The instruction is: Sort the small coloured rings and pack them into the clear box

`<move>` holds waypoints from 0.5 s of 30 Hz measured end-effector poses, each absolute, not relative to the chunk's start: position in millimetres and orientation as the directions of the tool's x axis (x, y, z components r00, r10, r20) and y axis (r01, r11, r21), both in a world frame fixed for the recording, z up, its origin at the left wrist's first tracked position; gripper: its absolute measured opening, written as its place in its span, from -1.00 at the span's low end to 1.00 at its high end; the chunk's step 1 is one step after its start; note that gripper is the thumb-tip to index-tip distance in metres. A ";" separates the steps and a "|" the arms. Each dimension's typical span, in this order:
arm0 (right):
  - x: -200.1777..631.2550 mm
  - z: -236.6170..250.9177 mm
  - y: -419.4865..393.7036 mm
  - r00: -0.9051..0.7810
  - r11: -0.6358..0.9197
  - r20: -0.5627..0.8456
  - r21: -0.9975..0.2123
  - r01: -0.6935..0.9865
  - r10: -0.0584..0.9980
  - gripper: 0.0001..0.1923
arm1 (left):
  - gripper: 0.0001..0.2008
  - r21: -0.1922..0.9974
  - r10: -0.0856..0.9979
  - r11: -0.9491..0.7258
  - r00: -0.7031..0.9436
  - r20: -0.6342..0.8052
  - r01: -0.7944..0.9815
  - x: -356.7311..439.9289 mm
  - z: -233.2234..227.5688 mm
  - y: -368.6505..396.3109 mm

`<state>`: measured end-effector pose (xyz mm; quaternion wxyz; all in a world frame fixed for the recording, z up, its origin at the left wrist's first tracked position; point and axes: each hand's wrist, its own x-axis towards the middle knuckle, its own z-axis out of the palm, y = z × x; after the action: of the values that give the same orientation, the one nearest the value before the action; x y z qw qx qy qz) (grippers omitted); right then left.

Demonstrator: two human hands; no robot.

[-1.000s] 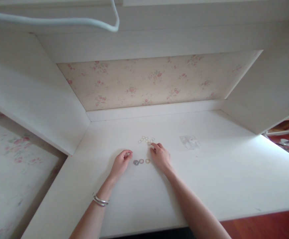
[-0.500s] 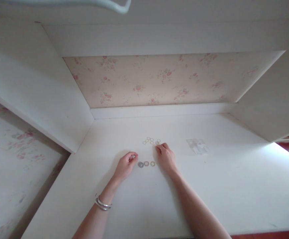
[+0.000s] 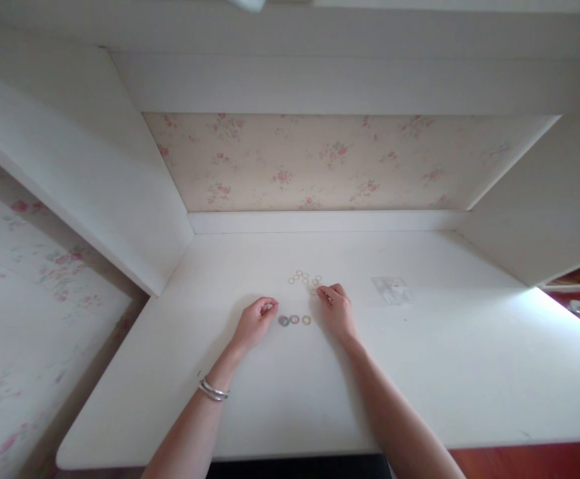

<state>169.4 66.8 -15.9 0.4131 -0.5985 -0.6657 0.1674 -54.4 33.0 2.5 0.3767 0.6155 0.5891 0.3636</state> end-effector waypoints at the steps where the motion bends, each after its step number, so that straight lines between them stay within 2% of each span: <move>1: 170.7 -14.9 64.9 0.094 0.226 0.353 -0.760 0.609 0.931 -0.64 | -0.70 0.893 0.999 -0.026 0.041 0.008 0.450 -54.8 2.2 32.3; 4: 173.4 -12.0 56.8 0.194 0.170 0.277 -0.883 0.437 0.941 -0.61 | -0.69 0.894 0.999 -0.039 0.030 0.028 0.446 -55.3 1.0 30.5; 7: 174.0 -10.8 46.6 0.280 0.061 0.109 -0.983 0.175 0.954 -0.59 | -0.69 0.889 0.998 -0.057 0.021 0.054 0.453 -55.2 0.5 29.6; 9: 173.2 -10.1 40.3 0.305 0.004 -0.001 -1.000 -0.016 0.952 -0.59 | -0.69 0.882 0.998 -0.065 0.023 0.062 0.467 -55.1 0.8 29.3; 11: 171.6 -8.9 35.2 0.308 -0.025 -0.062 -0.992 -0.123 0.949 -0.60 | -0.69 0.876 0.998 -0.069 0.026 0.064 0.477 -55.1 1.3 28.9; 13: 168.7 -7.5 31.1 0.305 -0.012 -0.039 -0.996 -0.091 0.951 -0.62 | -0.69 0.873 0.997 -0.070 0.026 0.066 0.482 -55.4 1.7 28.3; 15: 164.1 -6.6 27.9 0.281 0.046 0.065 -0.996 0.075 0.957 -0.65 | -0.69 0.874 0.997 -0.071 0.025 0.067 0.480 -55.8 2.1 27.5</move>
<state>164.1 27.9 -6.6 0.5632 -0.5688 -0.4536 0.3918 -55.8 27.5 2.1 0.3440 0.6278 0.5885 0.3758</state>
